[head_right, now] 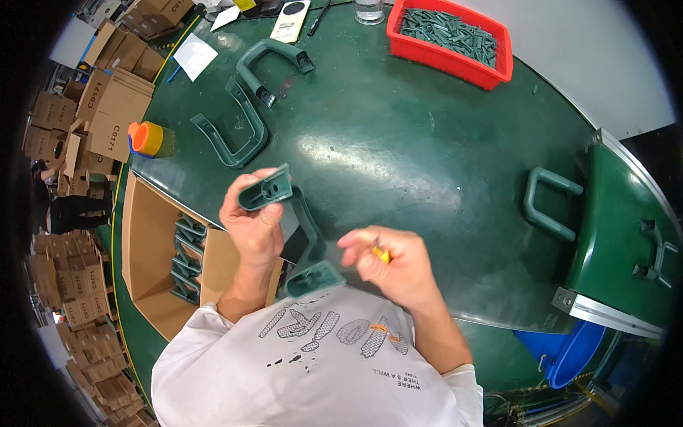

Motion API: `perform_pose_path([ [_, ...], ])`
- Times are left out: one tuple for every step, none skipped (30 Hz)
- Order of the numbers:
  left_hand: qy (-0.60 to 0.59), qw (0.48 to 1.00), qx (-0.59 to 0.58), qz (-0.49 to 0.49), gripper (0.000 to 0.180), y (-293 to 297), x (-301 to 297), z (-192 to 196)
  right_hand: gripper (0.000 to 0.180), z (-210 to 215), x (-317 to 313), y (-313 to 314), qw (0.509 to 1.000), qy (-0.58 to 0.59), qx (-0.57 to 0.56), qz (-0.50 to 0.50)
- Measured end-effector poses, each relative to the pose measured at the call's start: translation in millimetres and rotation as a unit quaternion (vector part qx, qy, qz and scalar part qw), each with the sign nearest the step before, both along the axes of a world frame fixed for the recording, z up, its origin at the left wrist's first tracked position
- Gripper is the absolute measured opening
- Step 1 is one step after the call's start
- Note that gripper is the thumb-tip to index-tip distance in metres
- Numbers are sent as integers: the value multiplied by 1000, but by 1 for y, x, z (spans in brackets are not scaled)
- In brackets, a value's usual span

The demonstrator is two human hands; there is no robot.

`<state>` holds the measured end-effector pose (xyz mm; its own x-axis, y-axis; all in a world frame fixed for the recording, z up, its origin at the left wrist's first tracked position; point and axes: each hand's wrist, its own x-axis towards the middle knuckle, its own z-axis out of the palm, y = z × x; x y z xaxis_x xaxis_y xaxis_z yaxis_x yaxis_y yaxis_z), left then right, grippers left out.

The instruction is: Remove excess material from green plastic parts using a tool and place them in a box.

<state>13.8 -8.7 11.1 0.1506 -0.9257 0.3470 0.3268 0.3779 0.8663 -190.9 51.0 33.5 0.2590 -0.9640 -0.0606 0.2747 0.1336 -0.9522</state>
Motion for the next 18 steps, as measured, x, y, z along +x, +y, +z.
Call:
perform_pose_path([
  [-19, 999, -31, -4, 43, -4, 3, 1, 31, 3, 4, 2, 999, 12, -43, -10],
  [-32, 998, -49, -3, 43, -6, 2, 2, 27, 7, 10, 3, 996, 23, -87, -21],
  [-46, 997, -66, -3, 43, -7, 2, 2, 24, 8, 12, 3, 993, 74, -91, -30],
  [-59, 995, -83, -3, 43, -8, 1, 2, 22, 10, 15, 2, 987, 124, -94, -38],
  [-81, 994, -69, 8, 42, -7, 0, 2, 19, 10, 15, 2, 979, 174, -96, -47],
  [-102, 993, -55, 19, 41, -6, -2, 3, 16, 9, 15, 2, 977, 184, -83, -69],
  [-123, 991, -41, 30, 39, -6, -4, 3, 14, 6, 15, 3, 974, 193, -70, -90],
  [-154, 986, -29, 56, 38, -5, -5, 5, 11, 5, 15, 3, 971, 203, -57, -112],
  [-185, 979, -17, 81, 37, -5, -6, 8, 9, 5, 12, 1, 962, 227, -71, -131],
  [-215, 971, -5, 107, 36, -4, -8, 9, 9, 5, 12, 0, 955, 233, -91, -161],
  [-187, 975, 61, 100, 28, 0, -5, 2, 9, 5, 12, 0, 946, 238, -111, -190],
  [-128, 980, 147, 28, 25, 3, -1, 0, 8, 4, 12, -1, 936, 241, -130, -220],
  [-68, 969, 232, -44, 23, 6, 4, -1, 8, 4, 11, -2, 925, 259, -154, -233],
  [-6, 943, 312, -116, 22, 7, 7, -1, 7, 4, 11, -4, 920, 265, -167, -237],
  [33, 903, 385, -185, 27, 9, 4, 1, 7, 4, 12, -5, 914, 272, -181, -240],
  [120, 852, 426, -280, 33, 10, 4, -3, 7, 4, 13, -6, 909, 278, -194, -243],
  [162, 825, 441, -313, 36, 15, -2, -1, 7, 4, 14, -7, 903, 285, -221, -235],
  [203, 796, 455, -344, 38, 18, -10, 2, 8, 4, 16, -8, 896, 291, -247, -226],
])
